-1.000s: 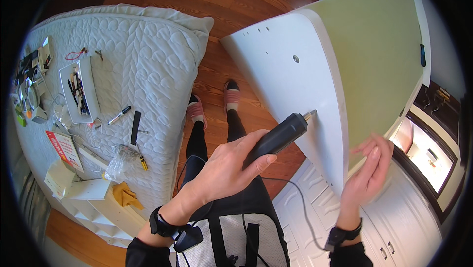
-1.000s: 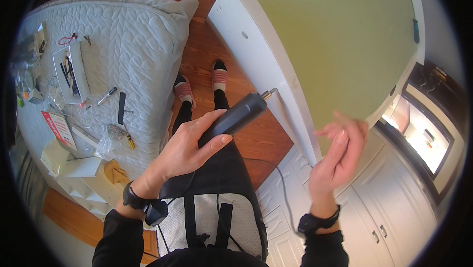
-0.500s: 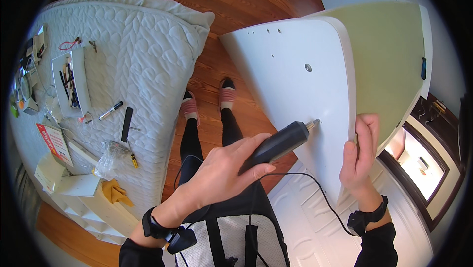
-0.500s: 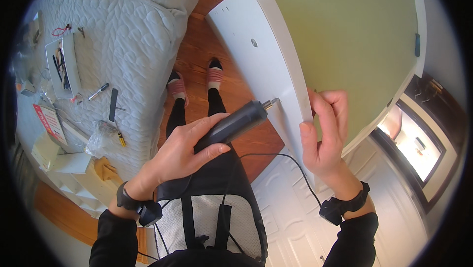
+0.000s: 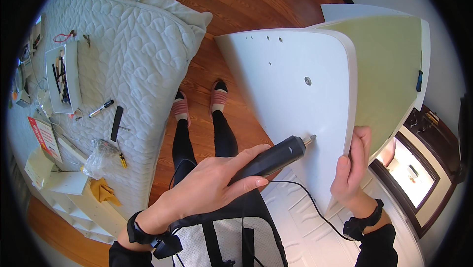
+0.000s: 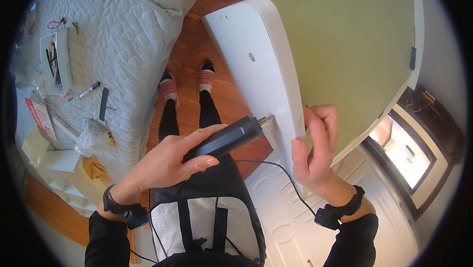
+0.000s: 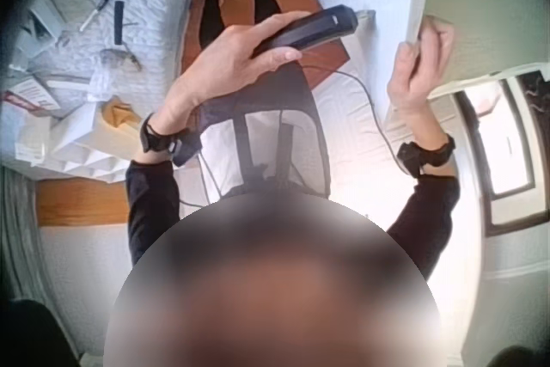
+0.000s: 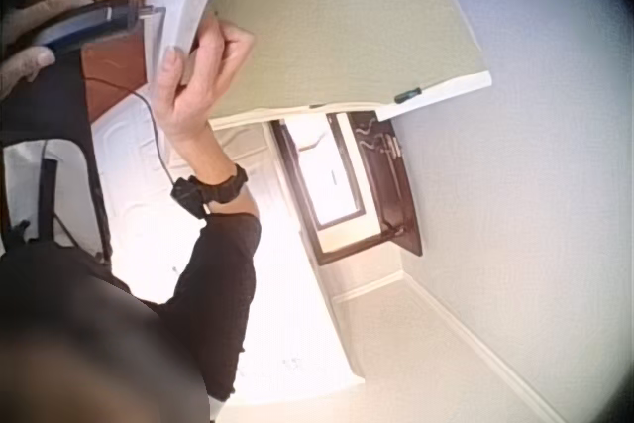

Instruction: The person assembles a white cabinet by marking hole locations with a ruler and marker, then using a screwdriver and a power drill to fasten screws into the cabinet back panel. The person handles the cabinet, ruler, marker, screwdriver, and drill during the process.

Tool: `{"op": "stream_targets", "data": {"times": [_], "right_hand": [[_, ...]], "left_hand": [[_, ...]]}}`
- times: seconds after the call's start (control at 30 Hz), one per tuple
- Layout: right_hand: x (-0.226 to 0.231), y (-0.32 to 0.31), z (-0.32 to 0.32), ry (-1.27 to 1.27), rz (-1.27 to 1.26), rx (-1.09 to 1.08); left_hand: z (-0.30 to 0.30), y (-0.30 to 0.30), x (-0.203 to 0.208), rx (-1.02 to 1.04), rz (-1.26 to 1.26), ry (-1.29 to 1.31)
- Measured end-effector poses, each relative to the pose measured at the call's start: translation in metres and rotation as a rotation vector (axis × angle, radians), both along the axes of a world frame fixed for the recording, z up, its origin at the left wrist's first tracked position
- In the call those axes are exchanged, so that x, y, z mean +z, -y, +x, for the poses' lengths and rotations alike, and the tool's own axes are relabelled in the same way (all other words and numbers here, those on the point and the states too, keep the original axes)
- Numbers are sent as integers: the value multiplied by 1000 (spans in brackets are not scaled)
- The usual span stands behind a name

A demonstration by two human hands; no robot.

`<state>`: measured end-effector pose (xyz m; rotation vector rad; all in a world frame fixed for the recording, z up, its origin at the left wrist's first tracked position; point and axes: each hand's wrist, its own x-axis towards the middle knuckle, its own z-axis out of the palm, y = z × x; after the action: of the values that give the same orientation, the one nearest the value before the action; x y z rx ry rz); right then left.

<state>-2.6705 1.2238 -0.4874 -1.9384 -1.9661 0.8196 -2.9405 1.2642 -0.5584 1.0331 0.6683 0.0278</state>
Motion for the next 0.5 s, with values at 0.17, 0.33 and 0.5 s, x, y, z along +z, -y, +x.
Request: {"op": "stream_targets", "data": {"times": [0.17, 0.33, 0.5], "right_hand": [[-3, 0, 2, -30, -10, 5], [-4, -2, 9, -53, -21, 22], [-4, -5, 13, -66, -20, 31]], "left_hand": [[3, 0, 3, 63, 89, 23], [7, 3, 2, 38, 98, 20], [13, 5, 1, 59, 150, 23]]}}
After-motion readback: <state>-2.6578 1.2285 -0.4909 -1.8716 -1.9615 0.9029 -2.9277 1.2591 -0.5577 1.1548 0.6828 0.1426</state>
